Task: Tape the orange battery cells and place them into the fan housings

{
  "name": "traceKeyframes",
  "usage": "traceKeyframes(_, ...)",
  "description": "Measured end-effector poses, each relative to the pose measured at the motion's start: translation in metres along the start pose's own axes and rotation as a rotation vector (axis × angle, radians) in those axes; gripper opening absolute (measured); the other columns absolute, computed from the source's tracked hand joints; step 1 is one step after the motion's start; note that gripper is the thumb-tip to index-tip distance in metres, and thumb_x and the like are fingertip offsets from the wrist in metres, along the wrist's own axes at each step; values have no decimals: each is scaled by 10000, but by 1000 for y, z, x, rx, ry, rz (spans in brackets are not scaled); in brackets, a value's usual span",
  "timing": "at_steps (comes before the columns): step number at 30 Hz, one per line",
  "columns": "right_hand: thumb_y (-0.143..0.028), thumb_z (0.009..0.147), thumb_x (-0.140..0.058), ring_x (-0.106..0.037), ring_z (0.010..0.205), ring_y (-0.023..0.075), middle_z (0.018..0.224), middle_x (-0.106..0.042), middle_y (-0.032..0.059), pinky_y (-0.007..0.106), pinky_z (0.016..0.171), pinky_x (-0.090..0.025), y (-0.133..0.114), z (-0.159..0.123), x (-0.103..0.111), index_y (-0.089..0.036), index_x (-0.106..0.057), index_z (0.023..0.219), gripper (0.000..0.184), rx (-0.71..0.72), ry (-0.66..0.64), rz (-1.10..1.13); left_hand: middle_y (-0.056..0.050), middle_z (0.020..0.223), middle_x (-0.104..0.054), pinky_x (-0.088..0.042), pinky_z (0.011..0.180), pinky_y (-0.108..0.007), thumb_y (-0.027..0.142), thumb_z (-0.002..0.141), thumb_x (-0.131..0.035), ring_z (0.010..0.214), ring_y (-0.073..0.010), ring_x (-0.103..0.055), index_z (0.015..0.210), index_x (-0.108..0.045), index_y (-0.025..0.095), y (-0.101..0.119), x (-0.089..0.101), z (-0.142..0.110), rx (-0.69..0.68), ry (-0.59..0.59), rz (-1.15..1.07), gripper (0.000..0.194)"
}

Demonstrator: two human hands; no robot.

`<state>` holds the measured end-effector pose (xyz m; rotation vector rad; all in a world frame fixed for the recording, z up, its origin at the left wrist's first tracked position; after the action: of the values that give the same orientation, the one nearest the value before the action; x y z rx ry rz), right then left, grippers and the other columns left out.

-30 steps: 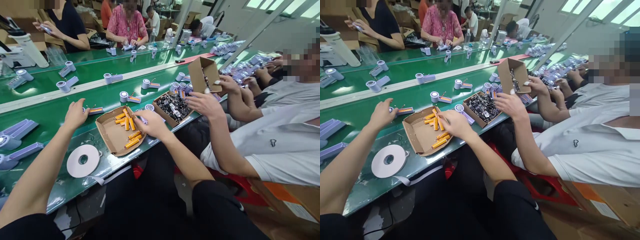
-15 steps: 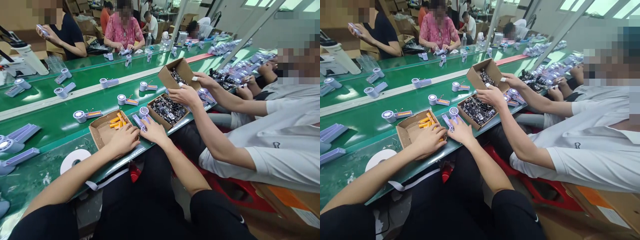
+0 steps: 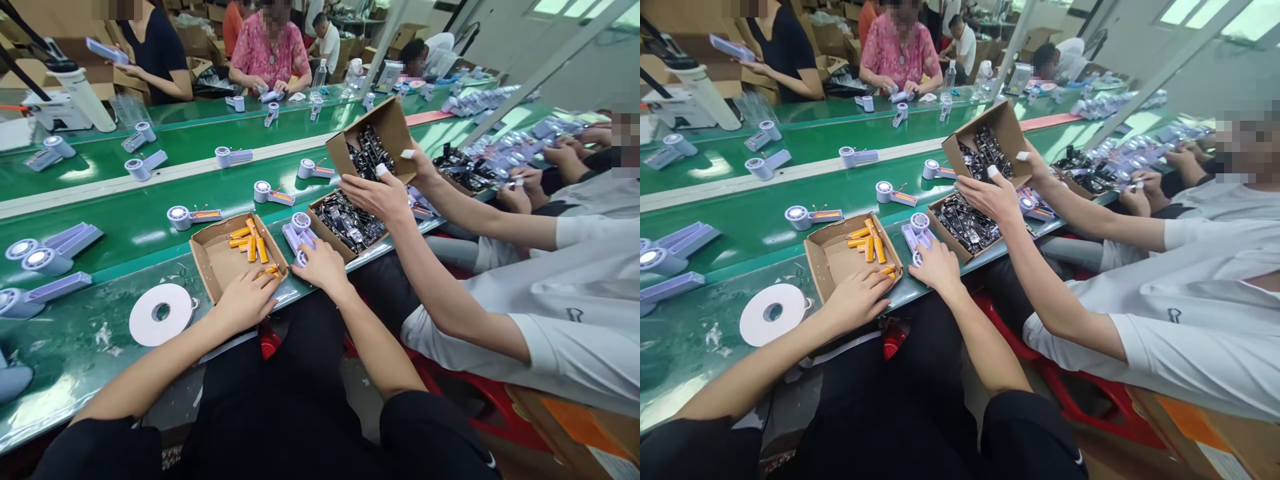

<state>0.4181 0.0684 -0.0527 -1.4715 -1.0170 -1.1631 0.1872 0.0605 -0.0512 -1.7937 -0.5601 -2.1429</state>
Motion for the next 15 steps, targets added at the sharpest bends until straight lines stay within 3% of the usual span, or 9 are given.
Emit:
traceKeyframes(3, -539, 854, -826, -676, 1354, 405, 1457, -701, 199, 539, 1130, -575, 22, -15, 5, -207, -768, 1306, 564, 25, 168, 275, -101, 1325, -802, -578, 1132, -458, 297, 1074, -646, 1307, -293, -705, 1375, -712, 225, -4, 16, -56, 40, 265, -75, 317)
traceKeyframes(5, -558, 813, -851, -731, 1276, 384, 1368, -752, 181, 533, 1113, -593, 31, -33, 14, -194, -758, 1240, 570, 87, 289, 506, -91, 1238, -817, -583, 1119, -454, 228, 1048, -667, 1263, -281, -713, 1353, -706, 230, -14, 20, -106, 174, 473, -79, 307)
traceKeyframes(7, -573, 799, -873, -747, 1272, 385, 1377, -760, 163, 548, 1113, -595, 28, -51, 30, -215, -742, 1220, 568, 202, 393, 670, -103, 1236, -812, -560, 1144, -518, 207, 1021, -697, 1295, -320, -686, 1355, -703, 233, -22, 14, -156, 381, 585, 21, 336)
traceKeyframes(9, -538, 792, -908, -725, 1337, 399, 1447, -738, 152, 561, 1143, -577, 5, -59, 49, -252, -740, 1212, 535, 398, 426, 738, -148, 1358, -776, -505, 1184, -619, 271, 1024, -709, 1385, -392, -619, 1395, -697, 217, -25, 1, -197, 583, 516, 150, 374)
traceKeyframes(11, -514, 779, -936, -710, 1363, 406, 1493, -715, 141, 556, 1146, -573, -40, -54, 66, -287, -752, 1201, 513, 662, 362, 734, -186, 1516, -697, -446, 1220, -677, 378, 1042, -696, 1474, -449, -534, 1487, -659, 189, -26, -13, -225, 703, 327, 192, 485)
traceKeyframes(15, -525, 830, -902, -701, 1312, 393, 1496, -702, 144, 546, 1100, -575, -188, -29, 68, -282, -774, 1240, 494, 1156, 86, 510, -184, 1685, -556, -371, 1292, -668, 583, 1025, -693, 1585, -477, -400, 1654, -528, 181, -32, -20, -246, 733, 18, 60, 765)
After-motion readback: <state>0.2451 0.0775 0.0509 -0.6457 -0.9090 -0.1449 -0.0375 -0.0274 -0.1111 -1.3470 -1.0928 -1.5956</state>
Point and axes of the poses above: each hand's wrist, its own z-axis towards the middle knuckle, its own x-axis out of the back of the hand, y = z × x, the point moved 3 cm from there along z, towards the middle knuckle
